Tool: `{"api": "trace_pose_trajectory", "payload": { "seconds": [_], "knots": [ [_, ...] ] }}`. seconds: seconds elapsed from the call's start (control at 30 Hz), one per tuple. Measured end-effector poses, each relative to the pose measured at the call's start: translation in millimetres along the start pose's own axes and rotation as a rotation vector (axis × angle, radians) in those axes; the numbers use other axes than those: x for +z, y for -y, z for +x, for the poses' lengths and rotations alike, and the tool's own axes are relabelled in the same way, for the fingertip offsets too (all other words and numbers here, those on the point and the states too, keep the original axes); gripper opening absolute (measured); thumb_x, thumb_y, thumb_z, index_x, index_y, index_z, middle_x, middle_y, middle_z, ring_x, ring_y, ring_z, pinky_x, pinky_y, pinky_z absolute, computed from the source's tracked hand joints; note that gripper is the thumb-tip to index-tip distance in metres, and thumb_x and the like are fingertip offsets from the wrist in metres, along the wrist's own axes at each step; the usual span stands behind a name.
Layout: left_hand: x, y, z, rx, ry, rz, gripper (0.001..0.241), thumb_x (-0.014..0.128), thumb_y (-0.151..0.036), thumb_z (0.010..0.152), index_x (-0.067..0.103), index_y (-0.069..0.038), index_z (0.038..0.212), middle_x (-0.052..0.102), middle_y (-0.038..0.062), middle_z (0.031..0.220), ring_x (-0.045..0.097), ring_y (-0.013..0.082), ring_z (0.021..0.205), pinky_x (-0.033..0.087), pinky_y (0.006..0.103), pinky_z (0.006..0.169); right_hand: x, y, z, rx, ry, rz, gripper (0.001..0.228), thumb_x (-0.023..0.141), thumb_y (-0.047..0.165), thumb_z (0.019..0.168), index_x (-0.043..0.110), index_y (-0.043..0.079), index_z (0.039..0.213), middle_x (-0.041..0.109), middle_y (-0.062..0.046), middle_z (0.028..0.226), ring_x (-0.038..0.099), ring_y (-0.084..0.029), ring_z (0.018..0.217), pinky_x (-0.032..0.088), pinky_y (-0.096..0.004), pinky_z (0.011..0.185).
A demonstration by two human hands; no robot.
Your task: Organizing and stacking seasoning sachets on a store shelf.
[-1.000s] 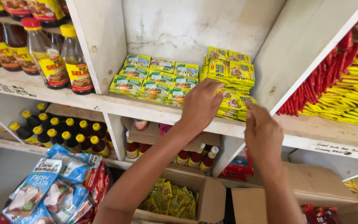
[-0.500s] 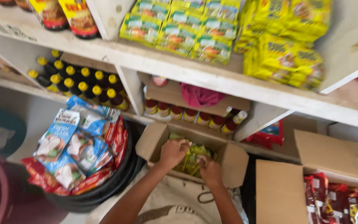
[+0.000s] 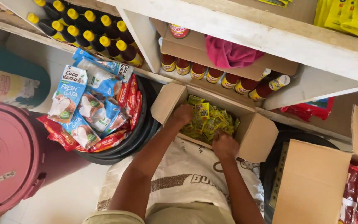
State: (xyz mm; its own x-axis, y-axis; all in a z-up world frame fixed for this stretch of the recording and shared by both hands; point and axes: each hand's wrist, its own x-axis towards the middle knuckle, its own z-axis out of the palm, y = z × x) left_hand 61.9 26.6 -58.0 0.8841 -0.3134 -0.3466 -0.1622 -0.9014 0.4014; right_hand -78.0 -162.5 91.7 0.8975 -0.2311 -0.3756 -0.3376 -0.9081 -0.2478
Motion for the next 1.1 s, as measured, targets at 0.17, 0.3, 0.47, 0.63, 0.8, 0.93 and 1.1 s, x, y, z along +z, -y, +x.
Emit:
{"api": "trace_pose_trajectory", "payload": {
  "seconds": [0.17, 0.3, 0.47, 0.63, 0.8, 0.93, 1.1],
  "knots": [
    [28.3, -23.0, 20.4, 0.073, 0.043, 0.112, 0.026, 0.058, -0.019, 0.092, 0.073, -0.004, 0.107, 0.075, 0.022, 0.103, 0.074, 0.0385, 0.096, 0.060, 0.0521, 0.081, 1.8, 2.6, 0.7, 0.008, -0.031, -0.013, 0.028, 0.055, 0.037, 0.095, 0.074, 0.025, 0.112, 0.076, -0.017, 0.098, 0.074, -0.040, 0.086, 0.059, -0.054, 0.079],
    [52.6, -42.4, 36.2, 0.224, 0.078, 0.262, 0.034, 0.056, -0.017, 0.094, 0.065, -0.003, 0.124, 0.075, 0.022, 0.105, 0.074, 0.0387, 0.098, 0.059, 0.0525, 0.080, -4.1, 4.4, -0.4, 0.047, -0.014, -0.004, 0.028, 0.054, 0.040, 0.095, 0.075, 0.024, 0.107, 0.076, -0.018, 0.095, 0.074, -0.040, 0.085, 0.059, -0.054, 0.079],
    [51.1, -58.3, 30.9, 0.392, 0.093, 0.473, 0.027, 0.059, -0.018, 0.092, 0.073, -0.009, 0.114, 0.076, 0.015, 0.108, 0.069, 0.0345, 0.106, 0.053, 0.0535, 0.088, -14.8, 8.3, -4.2, 0.062, -0.015, 0.035, 0.028, 0.055, 0.041, 0.094, 0.075, 0.023, 0.104, 0.075, -0.018, 0.094, 0.073, -0.041, 0.084, 0.059, -0.055, 0.079],
    [30.6, -68.7, 20.8, 0.548, 0.107, 0.715, 0.023, 0.062, -0.019, 0.091, 0.081, -0.014, 0.104, 0.078, 0.007, 0.111, 0.065, 0.0302, 0.115, 0.046, 0.0545, 0.096, -9.9, 1.0, -1.8, 0.028, -0.063, 0.083, 0.028, 0.057, 0.038, 0.092, 0.074, 0.019, 0.102, 0.075, -0.019, 0.093, 0.073, -0.041, 0.082, 0.059, -0.054, 0.079],
    [-4.7, -65.9, 2.0, 0.476, 0.135, 0.652, 0.022, 0.068, -0.023, 0.085, 0.080, -0.014, 0.102, 0.075, 0.009, 0.109, 0.065, 0.0302, 0.111, 0.040, 0.0576, 0.103, -13.0, -0.3, -5.6, 0.035, 0.012, 0.101, 0.033, 0.055, 0.039, 0.096, 0.075, 0.015, 0.106, 0.076, -0.020, 0.095, 0.075, -0.038, 0.082, 0.061, -0.051, 0.080],
    [-47.0, -62.5, -30.8, 0.440, 0.022, 0.366, 0.025, 0.070, -0.014, 0.081, 0.079, -0.014, 0.104, 0.075, 0.013, 0.108, 0.068, 0.0322, 0.108, 0.046, 0.0541, 0.100, -13.0, -5.4, -8.9, 0.025, 0.017, 0.108, 0.037, 0.056, 0.042, 0.097, 0.073, 0.014, 0.114, 0.075, -0.021, 0.098, 0.074, -0.038, 0.085, 0.061, -0.050, 0.081],
    [-92.3, -60.2, -77.8, 0.261, 0.025, -0.619, 0.027, 0.079, -0.007, 0.081, 0.076, -0.006, 0.108, 0.074, 0.009, 0.114, 0.070, 0.0249, 0.110, 0.054, 0.0361, 0.096, 32.1, -27.4, 21.0, -0.012, -0.145, 0.621, 0.049, 0.057, 0.047, 0.094, 0.067, 0.016, 0.131, 0.076, -0.016, 0.101, 0.073, -0.031, 0.089, 0.057, -0.046, 0.082]
  ]
}}
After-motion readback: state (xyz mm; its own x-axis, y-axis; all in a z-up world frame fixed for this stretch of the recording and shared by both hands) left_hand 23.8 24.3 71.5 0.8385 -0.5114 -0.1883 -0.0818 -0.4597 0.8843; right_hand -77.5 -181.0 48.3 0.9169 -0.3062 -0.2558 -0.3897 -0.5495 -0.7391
